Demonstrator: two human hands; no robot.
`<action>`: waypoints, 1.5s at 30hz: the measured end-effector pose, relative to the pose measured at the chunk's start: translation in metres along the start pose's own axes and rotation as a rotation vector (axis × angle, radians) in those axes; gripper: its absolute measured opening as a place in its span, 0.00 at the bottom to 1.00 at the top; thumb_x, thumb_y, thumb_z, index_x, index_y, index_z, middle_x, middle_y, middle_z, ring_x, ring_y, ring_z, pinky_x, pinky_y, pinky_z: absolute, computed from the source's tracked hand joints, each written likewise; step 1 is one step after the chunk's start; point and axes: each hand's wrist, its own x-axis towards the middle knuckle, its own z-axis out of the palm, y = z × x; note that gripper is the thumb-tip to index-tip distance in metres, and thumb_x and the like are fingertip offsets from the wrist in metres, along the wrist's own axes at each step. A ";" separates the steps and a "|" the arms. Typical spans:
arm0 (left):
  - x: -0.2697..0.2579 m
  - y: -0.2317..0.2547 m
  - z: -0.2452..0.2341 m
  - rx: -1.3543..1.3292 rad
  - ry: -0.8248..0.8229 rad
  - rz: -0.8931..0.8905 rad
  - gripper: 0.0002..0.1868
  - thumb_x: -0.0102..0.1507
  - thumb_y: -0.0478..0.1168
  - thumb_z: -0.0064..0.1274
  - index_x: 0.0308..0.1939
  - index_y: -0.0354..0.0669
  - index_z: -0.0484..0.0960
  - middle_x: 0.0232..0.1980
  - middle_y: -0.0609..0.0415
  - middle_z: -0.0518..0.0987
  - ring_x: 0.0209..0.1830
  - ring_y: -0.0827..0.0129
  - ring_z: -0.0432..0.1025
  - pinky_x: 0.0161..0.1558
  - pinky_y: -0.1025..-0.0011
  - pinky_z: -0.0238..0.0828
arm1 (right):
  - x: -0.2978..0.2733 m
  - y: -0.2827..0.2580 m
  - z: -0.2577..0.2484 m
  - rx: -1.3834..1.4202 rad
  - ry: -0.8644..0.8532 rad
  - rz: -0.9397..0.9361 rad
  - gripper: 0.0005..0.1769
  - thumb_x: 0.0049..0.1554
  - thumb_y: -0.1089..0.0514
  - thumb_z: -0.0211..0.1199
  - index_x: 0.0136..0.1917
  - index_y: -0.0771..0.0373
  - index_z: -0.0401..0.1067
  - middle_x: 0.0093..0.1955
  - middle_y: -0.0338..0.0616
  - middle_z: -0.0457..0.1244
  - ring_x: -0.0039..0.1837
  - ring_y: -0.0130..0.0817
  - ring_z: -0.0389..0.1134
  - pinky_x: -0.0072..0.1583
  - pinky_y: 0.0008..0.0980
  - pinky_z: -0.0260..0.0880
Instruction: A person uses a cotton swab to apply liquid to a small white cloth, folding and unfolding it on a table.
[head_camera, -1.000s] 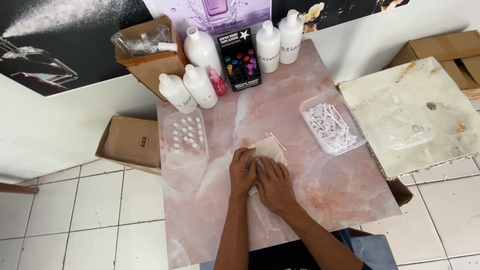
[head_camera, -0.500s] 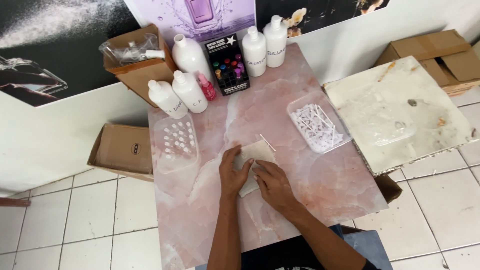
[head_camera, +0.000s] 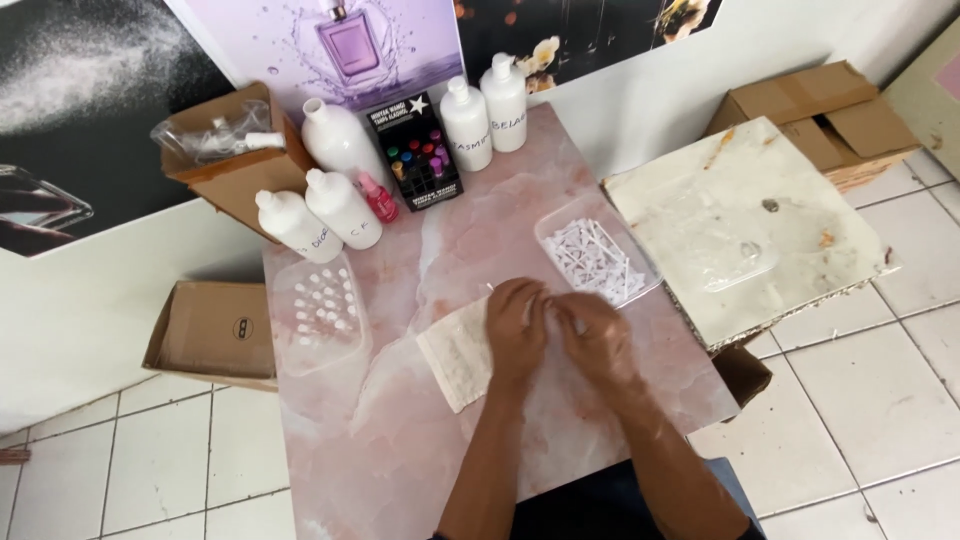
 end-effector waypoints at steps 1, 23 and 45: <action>0.002 -0.006 0.018 -0.002 0.003 0.004 0.02 0.62 0.32 0.61 0.38 0.38 0.86 0.40 0.49 0.81 0.42 0.56 0.78 0.49 0.62 0.74 | 0.007 0.021 -0.001 -0.001 0.003 -0.004 0.09 0.53 0.68 0.68 0.46 0.59 0.83 0.42 0.47 0.73 0.47 0.46 0.75 0.50 0.41 0.75; -0.023 -0.055 0.129 0.509 -0.582 -0.142 0.04 0.51 0.33 0.60 0.30 0.40 0.86 0.32 0.46 0.81 0.41 0.53 0.78 0.76 0.49 0.40 | 0.086 0.067 -0.016 -0.431 -0.639 0.893 0.20 0.56 0.46 0.53 0.60 0.49 0.71 0.64 0.39 0.66 0.71 0.43 0.65 0.72 0.46 0.62; -0.019 -0.051 0.119 0.468 -0.394 -0.114 0.08 0.57 0.27 0.57 0.36 0.44 0.79 0.35 0.50 0.81 0.47 0.54 0.79 0.74 0.39 0.43 | 0.062 0.089 -0.028 -0.321 -0.430 0.414 0.09 0.60 0.57 0.61 0.53 0.50 0.78 0.48 0.41 0.71 0.57 0.43 0.73 0.62 0.48 0.73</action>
